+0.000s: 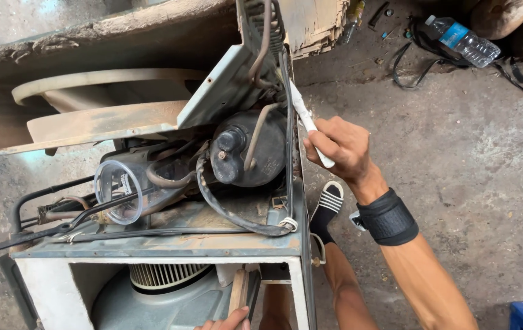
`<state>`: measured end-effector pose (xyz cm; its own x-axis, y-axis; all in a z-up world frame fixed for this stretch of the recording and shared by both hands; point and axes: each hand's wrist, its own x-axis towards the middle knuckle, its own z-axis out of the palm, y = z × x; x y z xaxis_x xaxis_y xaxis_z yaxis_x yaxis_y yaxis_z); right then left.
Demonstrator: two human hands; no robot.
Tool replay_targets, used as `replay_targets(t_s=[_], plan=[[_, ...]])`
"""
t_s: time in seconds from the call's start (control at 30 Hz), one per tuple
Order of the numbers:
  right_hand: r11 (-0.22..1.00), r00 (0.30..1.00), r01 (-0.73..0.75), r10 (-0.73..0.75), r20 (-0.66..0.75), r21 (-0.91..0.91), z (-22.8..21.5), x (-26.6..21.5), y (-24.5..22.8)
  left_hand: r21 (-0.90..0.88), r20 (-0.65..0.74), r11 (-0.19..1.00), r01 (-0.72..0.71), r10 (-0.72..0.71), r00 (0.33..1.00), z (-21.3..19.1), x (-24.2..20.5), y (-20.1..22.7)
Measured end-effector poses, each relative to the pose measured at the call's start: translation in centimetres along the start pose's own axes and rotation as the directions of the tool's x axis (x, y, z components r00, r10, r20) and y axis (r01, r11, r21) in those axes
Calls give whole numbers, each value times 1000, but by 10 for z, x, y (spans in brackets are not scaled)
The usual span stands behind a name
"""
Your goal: Cleaning and scraping dirt and debris from the internal components of a disassembled window air conditioner unit using a brush and a hand tool.
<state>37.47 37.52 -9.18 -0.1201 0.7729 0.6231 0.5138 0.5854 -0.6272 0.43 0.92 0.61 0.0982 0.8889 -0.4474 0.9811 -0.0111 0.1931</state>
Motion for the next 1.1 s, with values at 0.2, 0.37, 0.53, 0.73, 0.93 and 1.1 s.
replay_targets(t_s=[0.2,0.37,0.53,0.73,0.93,1.1], plan=[[993,994,52,-42,98,-107,12,17,-7,-39,-35,999,7,-8,999,-26,17,21],[960,926,-177,238,295,-218,26,-11,-4,-54,-42,998,38,-41,998,-44,25,36],[998,996,-51,52,68,-24,19,2,-16,-138,-68,990,-9,0,998,-74,42,53],[989,992,-40,56,113,-140,22,12,-16,-141,-45,990,-2,-4,999,-77,43,54],[886,887,-459,461,34,-65,31,-11,-7,-42,106,997,59,-55,993,-34,22,27],[626,656,-732,754,30,271,40,-32,8,-56,-97,996,-71,65,993,17,-9,-3]])
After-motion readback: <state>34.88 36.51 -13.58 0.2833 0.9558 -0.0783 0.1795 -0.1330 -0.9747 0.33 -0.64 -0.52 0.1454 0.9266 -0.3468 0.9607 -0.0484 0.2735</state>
